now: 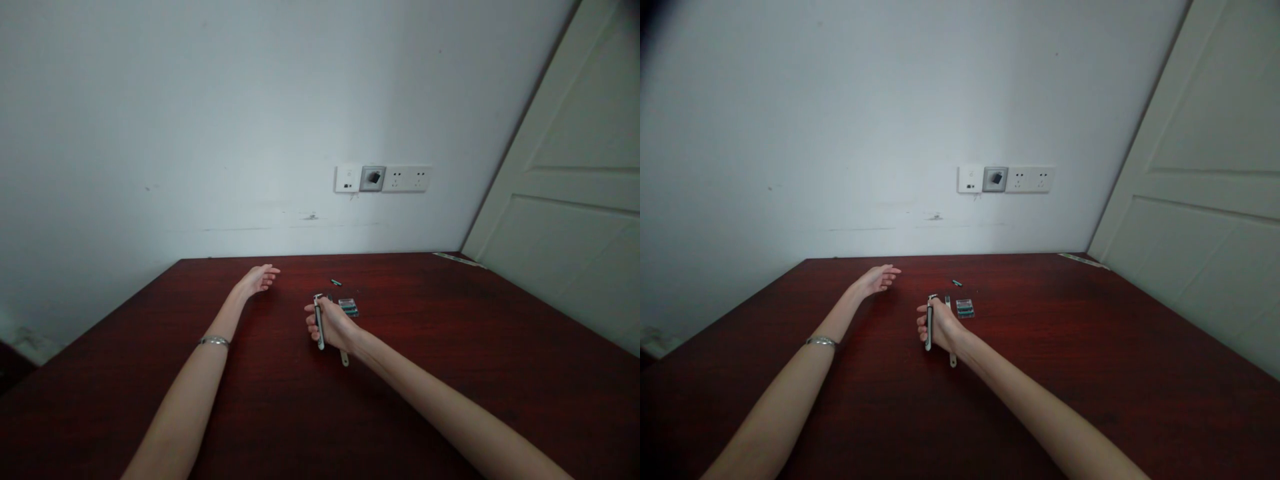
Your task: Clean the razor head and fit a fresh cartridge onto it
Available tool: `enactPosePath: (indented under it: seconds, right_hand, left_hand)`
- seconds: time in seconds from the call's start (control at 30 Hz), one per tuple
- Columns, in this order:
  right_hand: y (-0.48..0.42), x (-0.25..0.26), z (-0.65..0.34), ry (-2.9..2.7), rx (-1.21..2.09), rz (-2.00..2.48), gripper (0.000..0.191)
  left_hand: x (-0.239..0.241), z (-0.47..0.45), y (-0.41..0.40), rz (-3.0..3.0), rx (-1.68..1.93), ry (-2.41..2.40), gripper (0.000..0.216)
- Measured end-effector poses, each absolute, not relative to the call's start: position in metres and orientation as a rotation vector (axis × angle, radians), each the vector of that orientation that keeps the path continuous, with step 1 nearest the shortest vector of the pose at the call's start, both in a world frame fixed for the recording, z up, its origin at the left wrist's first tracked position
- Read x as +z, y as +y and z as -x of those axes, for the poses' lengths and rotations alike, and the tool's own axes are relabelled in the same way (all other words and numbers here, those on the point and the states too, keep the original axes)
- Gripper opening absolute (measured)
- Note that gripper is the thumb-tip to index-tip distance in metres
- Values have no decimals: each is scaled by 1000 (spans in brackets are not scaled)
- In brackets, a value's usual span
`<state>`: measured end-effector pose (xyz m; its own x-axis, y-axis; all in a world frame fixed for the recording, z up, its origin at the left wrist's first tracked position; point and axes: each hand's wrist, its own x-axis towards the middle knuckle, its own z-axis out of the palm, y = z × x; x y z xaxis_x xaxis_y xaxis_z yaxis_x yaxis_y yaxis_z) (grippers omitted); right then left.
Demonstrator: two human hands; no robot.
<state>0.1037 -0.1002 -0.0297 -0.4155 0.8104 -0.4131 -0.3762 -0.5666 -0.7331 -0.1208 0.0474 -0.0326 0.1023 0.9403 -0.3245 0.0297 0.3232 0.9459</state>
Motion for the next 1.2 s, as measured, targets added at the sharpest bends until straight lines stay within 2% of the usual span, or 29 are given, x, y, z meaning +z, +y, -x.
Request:
enactPosePath:
  seconds: [0.27,0.43,0.57,0.77,0.93,1.07,1.2]
  right_hand:
    - [-96,-8,-120,-963,1786,1014,14]
    - [-80,-5,-135,-1321,1362,1094,13]
    - [-66,-10,-149,-1425,1147,1112,21]
    - [-57,-17,-158,-1445,1037,1070,30]
    - [-54,-19,-159,-1429,975,996,32]
    - [-56,-15,-162,-1390,924,978,35]
    - [-58,-8,-165,-1371,921,939,38]
  left_hand:
    - [-29,118,48,-1075,870,1294,30]
    - [-21,112,45,-1167,810,1275,33]
    - [-7,99,31,-1508,500,1191,42]
    - [17,61,3,-1759,57,909,47]
    - [18,24,-12,-1832,223,711,40]
    - [7,3,-15,-1827,527,697,30]
    - [0,-7,-15,-1788,681,686,26]
